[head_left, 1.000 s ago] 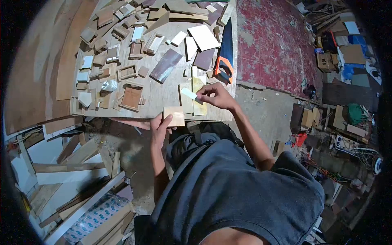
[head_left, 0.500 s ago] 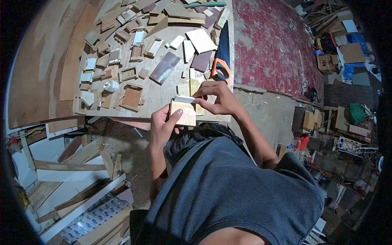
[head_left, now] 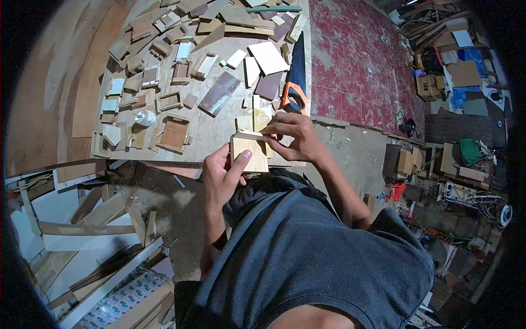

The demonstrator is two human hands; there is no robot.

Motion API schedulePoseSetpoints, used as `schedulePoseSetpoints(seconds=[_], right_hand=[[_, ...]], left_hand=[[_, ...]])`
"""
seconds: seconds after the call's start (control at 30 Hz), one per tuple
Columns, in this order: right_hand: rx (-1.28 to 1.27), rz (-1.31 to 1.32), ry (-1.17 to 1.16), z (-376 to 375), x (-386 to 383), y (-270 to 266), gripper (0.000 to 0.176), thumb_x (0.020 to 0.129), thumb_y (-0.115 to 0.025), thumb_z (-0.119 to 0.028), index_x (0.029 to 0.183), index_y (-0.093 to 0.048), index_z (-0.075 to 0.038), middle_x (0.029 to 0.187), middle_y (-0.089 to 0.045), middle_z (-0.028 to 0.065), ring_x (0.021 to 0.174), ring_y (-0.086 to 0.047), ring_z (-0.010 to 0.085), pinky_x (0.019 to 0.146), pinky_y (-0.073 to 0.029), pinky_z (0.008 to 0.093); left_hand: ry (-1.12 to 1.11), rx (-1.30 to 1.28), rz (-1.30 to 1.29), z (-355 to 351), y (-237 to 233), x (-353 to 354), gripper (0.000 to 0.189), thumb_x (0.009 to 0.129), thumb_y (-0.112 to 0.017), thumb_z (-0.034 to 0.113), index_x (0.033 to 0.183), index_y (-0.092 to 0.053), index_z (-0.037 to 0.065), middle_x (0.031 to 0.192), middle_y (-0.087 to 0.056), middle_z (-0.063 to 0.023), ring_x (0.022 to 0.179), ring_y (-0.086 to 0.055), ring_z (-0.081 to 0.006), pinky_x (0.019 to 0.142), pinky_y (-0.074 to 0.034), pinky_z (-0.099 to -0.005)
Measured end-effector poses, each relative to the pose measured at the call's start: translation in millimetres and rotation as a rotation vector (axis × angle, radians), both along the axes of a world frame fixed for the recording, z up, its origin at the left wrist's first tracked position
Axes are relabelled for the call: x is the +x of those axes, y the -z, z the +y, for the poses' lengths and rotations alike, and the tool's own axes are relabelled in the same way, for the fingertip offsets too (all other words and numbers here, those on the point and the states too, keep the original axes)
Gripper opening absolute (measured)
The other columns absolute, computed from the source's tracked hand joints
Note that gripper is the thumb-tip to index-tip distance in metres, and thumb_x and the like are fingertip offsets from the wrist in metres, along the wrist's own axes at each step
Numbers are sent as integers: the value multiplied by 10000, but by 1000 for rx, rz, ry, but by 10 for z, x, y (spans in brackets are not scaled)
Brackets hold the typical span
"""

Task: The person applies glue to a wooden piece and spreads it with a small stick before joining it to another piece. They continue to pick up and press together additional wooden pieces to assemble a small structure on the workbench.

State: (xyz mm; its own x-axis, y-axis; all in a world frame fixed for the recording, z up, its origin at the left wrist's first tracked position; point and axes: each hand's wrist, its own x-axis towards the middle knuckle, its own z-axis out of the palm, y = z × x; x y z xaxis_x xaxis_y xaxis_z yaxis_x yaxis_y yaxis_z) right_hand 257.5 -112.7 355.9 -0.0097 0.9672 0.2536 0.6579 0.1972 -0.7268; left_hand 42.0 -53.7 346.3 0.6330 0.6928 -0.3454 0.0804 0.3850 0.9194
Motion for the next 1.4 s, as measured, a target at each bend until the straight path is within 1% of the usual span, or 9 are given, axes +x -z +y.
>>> schedulePoseSetpoints(seconds=[0.2,0.27,0.33,0.4,0.5,0.77,0.83,1.23,1.4], right_hand=[[35,-50,21,154,-83,-20,114,748,-740,-77,852,-721,-33,762,-656,110,636,-649,245,526,-493,326],[44,-47,36,169,-113,-35,150,725,-728,5,874,-715,-5,775,-655,105,660,-637,220,558,-491,316],[43,-43,50,168,-116,-41,145,724,-734,-4,868,-714,-9,775,-654,106,661,-638,223,558,-490,317],[94,-6,61,167,-90,-57,114,736,-746,-68,837,-713,-26,744,-648,106,604,-638,251,522,-488,331],[29,-28,37,120,14,-128,144,729,-737,-9,870,-709,-9,775,-652,103,653,-632,225,553,-488,318],[31,-19,-42,-6,372,-288,165,740,-731,-8,904,-708,-1,777,-652,106,649,-635,227,552,-497,320],[31,-11,-39,-58,464,-311,166,744,-729,-8,908,-709,1,773,-651,107,644,-634,228,554,-500,322],[3,23,-41,-224,859,-351,152,748,-734,-28,894,-719,11,752,-648,122,649,-646,230,571,-515,321],[-92,74,-37,-268,947,-372,156,780,-712,-82,900,-720,18,750,-650,127,656,-645,234,576,-512,336]], left_hand=[[21,-5,0,195,-104,-70,332,922,-638,261,1028,-646,-54,740,-653,-53,555,-548,-49,450,-437,-198],[36,-21,0,231,-126,-70,325,922,-638,254,1024,-643,-54,739,-652,-54,557,-549,-49,451,-438,-198],[31,-19,-11,250,-141,-39,308,923,-638,241,1016,-639,-52,744,-653,-54,563,-549,-48,451,-440,-196],[42,-11,-13,255,-142,-4,304,923,-639,238,1016,-640,-52,750,-655,-53,565,-549,-47,450,-440,-194],[51,4,-8,249,-172,72,307,924,-639,238,1021,-641,-53,764,-660,-54,568,-549,-45,449,-439,-191],[45,8,-35,110,-337,358,335,934,-622,267,1031,-644,-53,780,-666,-55,575,-552,-43,446,-428,-185],[47,-55,-74,76,-367,447,341,941,-609,271,1038,-646,-53,784,-668,-55,576,-553,-44,444,-421,-184],[29,-45,-34,-101,-400,838,346,952,-577,278,1057,-645,-44,779,-659,-37,578,-547,-35,441,-400,-177],[14,-85,-39,-125,-429,924,349,960,-552,290,1039,-646,-37,756,-645,-30,564,-544,-42,434,-398,-182]])
